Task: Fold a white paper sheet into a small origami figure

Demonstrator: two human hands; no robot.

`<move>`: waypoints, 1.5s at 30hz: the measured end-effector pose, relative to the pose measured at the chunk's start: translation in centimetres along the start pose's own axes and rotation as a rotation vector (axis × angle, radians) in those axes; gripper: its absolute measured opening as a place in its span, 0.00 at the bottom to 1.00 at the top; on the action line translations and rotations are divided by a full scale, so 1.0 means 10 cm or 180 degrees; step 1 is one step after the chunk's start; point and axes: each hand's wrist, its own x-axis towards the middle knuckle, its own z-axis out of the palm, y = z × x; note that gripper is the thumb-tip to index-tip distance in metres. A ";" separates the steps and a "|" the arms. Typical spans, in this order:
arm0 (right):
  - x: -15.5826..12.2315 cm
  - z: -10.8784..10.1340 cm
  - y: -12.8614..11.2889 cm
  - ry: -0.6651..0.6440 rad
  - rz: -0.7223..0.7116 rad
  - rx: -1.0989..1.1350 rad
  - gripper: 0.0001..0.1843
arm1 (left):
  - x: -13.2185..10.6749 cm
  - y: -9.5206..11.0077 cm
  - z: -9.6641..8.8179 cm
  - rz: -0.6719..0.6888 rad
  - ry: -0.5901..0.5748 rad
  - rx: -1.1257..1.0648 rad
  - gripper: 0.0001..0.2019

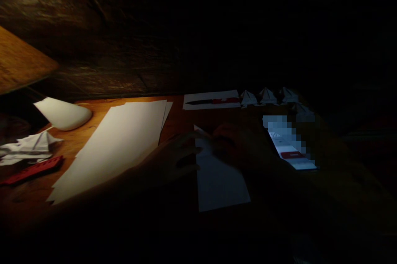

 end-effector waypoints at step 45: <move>-0.02 -0.04 0.05 -0.0298 0.0023 0.0047 0.08 | 0.00 -0.02 -0.01 -0.0063 -0.0084 -0.0156 0.14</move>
